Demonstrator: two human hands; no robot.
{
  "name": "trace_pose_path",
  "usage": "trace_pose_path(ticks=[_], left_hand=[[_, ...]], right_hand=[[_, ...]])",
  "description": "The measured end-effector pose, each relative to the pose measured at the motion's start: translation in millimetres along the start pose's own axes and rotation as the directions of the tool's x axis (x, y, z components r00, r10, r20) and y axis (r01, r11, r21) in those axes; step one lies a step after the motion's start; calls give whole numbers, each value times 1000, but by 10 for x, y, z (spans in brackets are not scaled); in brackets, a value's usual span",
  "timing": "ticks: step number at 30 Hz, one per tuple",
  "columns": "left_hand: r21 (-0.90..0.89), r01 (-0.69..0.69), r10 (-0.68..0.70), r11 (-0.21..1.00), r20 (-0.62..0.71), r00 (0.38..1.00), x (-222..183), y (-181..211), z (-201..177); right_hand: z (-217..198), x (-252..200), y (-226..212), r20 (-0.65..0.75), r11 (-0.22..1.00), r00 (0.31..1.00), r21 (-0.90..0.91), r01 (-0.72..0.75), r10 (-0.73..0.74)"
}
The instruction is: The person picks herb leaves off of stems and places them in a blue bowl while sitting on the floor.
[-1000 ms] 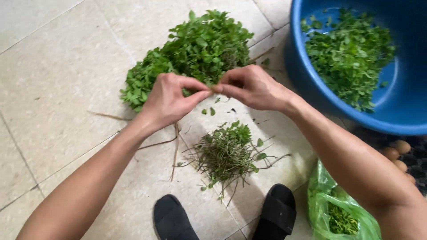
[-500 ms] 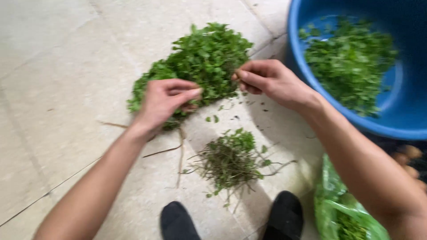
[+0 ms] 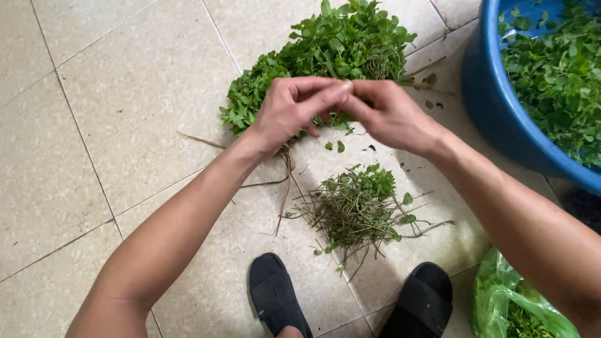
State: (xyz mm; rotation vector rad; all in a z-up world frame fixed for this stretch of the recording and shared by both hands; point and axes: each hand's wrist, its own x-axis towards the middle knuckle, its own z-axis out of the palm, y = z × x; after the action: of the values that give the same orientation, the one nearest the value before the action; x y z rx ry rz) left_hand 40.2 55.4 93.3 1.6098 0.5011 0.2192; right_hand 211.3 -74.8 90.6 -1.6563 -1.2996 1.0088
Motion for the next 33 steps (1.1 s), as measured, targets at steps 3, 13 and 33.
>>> trace_pose_path(ticks=[3, 13, 33], left_hand=[[80, -1, 10, 997, -117, 993, -41, -114, 39], [517, -384, 544, 765, -200, 815, -410, -601, 339], [909, -415, 232, 45, 395, 889, -404, -1289, -782]], right_hand=[[48, -38, -38, 100, 990, 994, -135, -31, 44], [164, -194, 318, 144, 981, 975, -119, -152, 169], [77, -128, 1390, 117, 774, 848, 358, -522, 517]])
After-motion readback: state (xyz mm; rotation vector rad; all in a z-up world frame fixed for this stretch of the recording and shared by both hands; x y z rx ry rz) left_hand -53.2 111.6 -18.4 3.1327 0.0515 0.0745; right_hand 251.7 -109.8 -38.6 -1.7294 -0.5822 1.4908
